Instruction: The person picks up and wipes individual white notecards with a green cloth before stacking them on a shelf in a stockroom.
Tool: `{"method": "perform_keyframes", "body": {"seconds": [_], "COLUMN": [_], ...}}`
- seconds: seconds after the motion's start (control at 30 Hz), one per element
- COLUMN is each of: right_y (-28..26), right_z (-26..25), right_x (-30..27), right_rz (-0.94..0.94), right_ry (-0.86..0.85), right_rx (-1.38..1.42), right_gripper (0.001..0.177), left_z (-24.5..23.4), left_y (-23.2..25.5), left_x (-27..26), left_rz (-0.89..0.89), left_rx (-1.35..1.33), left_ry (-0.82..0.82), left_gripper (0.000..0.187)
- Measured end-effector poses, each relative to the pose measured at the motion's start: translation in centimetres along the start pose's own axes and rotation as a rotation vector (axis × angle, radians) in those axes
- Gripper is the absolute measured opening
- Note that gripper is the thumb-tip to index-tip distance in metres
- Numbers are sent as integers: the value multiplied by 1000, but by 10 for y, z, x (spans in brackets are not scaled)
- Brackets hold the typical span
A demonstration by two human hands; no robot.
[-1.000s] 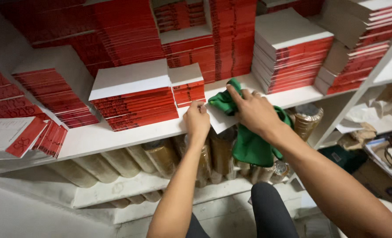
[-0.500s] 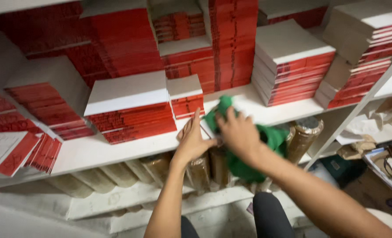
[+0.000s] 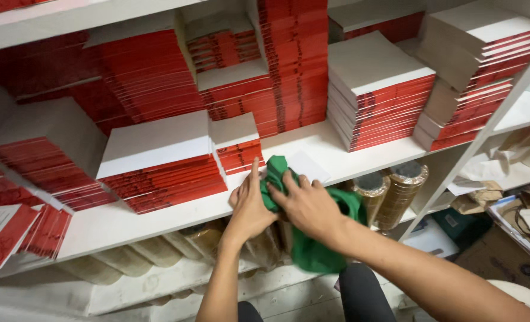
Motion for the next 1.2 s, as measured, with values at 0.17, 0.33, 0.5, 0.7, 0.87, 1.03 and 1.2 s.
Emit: {"method": "perform_keyframes", "body": {"seconds": [0.17,0.33,0.5,0.7,0.87,1.03,1.2], "right_y": [42,38,-14,55,22,0,66], "right_z": [32,63,28,74,39,22,33], "right_x": [16,18,8,26,19,15,20], "right_rz": [161,287,59,315,256,94,294], "right_ry": [-74,142,33,15,-2,66,-111], "right_rx": [-93,-390,-190,-284,-308,-198,-135], "right_gripper": [37,37,45,36,31,41,41], "left_z": [0,1,9,2,7,11,6], "left_y": [5,3,-18,2,-2,-14,4], "left_x": [-2,-4,9,-4,3,7,-7], "left_rz": [8,27,21,7,-5,-9,26], "left_rx": [12,16,29,11,33,87,121], "left_ry": [0,21,6,-4,10,18,13], "left_gripper": [135,139,135,138,139,131,138]}}
Point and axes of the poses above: each hand's wrist, its own x-axis towards the middle knuckle, its own z-axis out of the palm, y = z × x, the point moved 2 cm from there along x, towards the middle knuckle, and after that the axes turned 12 degrees about -x, right-handed, at the moved point
